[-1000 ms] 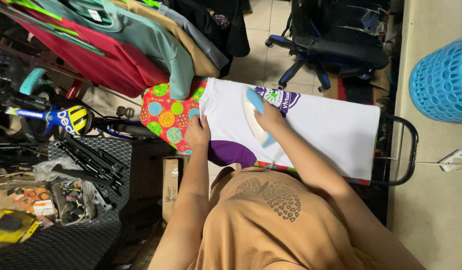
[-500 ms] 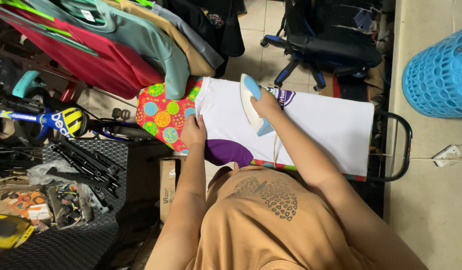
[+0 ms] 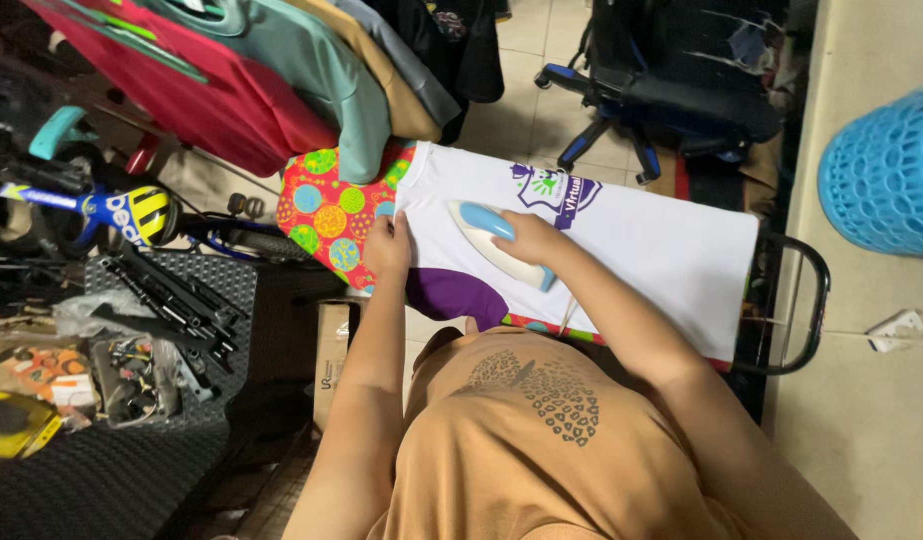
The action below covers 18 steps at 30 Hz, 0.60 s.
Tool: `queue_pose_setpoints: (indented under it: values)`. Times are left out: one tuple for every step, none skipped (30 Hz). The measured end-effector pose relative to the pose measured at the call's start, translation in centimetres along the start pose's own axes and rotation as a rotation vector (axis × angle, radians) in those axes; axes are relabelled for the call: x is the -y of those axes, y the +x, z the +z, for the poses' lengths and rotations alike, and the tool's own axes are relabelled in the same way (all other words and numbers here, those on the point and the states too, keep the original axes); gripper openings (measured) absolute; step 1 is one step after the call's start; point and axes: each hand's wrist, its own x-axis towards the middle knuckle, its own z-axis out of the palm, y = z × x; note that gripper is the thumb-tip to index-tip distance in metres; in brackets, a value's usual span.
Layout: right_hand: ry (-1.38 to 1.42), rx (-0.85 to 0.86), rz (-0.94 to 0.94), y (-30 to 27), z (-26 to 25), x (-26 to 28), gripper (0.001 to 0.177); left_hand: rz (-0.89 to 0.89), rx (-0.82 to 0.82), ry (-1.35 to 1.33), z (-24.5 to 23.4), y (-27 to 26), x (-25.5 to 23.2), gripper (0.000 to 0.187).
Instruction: The person irons a white t-shirt with purple sleeves on a colorful ironing board. They repeatedly smooth the fabric, reposition the shirt, and use a blue and white iron to press different sections until the garment is flat.
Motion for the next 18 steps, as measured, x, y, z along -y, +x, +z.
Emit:
queue_pose_setpoints:
  values:
    - [-0.008, 0.047, 0.027, 0.8, 0.1, 0.1, 0.043, 0.004, -0.002, -0.028, 0.1, 0.3, 0.3, 0.04]
    - [-0.016, 0.095, 0.053, 2.0, 0.4, 0.6, 0.043, 0.009, -0.005, -0.057, 0.2, 0.4, 0.7, 0.04]
    - [-0.025, 0.142, 0.079, 3.3, 0.7, 1.3, 0.042, 0.009, 0.006, -0.04, 0.4, 0.4, 1.0, 0.04]
    - [-0.043, 0.144, 0.034, 4.5, 1.0, 1.9, 0.041, 0.008, 0.017, -0.022, 0.5, 0.3, 1.2, 0.04]
    - [-0.062, 0.146, -0.013, 5.5, 1.4, 2.5, 0.04, 0.006, 0.027, -0.006, 0.6, 0.1, 1.5, 0.04]
    - [-0.081, 0.149, -0.059, 6.3, 1.9, 3.0, 0.038, 0.052, 0.015, 0.033, 0.6, -0.5, 1.9, 0.041]
    - [-0.096, 0.15, -0.071, 6.9, 2.2, 3.5, 0.038, 0.098, 0.003, 0.07, 0.6, -1.5, 2.3, 0.043]
    - [-0.112, 0.15, -0.082, 7.5, 2.5, 4.0, 0.038, 0.144, -0.008, 0.108, 0.4, -2.4, 2.8, 0.045]
    - [-0.127, 0.15, -0.094, 7.8, 2.8, 4.4, 0.038, 0.131, 0.051, 0.162, 0.1, -3.1, 3.2, 0.048]
    - [-0.137, 0.151, -0.089, 7.9, 2.9, 4.6, 0.04, 0.117, 0.111, 0.215, -0.2, -3.7, 3.8, 0.051]
    - [-0.146, 0.153, -0.084, 8.0, 3.0, 4.9, 0.041, 0.101, 0.17, 0.269, -0.5, -4.4, 4.3, 0.053]
    - [-0.156, 0.156, -0.08, 7.9, 3.0, 5.2, 0.042, 0.086, 0.186, 0.234, -0.9, -5.0, 5.1, 0.052]
    - [-0.145, 0.167, -0.095, 7.8, 2.9, 5.4, 0.042, 0.073, 0.199, 0.198, -1.3, -5.4, 5.8, 0.051]
    - [-0.135, 0.179, -0.111, 7.5, 2.5, 5.5, 0.043, 0.061, 0.212, 0.162, -1.6, -5.7, 6.5, 0.05]
    - [-0.122, 0.19, -0.124, 7.1, 2.2, 5.7, 0.044, 0.051, 0.22, 0.141, -1.7, -6.0, 7.0, 0.049]
    - [-0.124, 0.273, -0.071, 6.7, 2.0, 5.9, 0.043, 0.041, 0.228, 0.119, -1.9, -6.3, 7.4, 0.049]
    - [-0.129, 0.357, -0.019, 6.2, 1.6, 6.0, 0.041, 0.032, 0.235, 0.096, -2.0, -6.3, 7.8, 0.048]
    - [-0.135, 0.44, 0.034, 6.1, 1.4, 6.0, 0.04, 0.043, 0.239, 0.098, -2.0, -6.1, 8.0, 0.048]
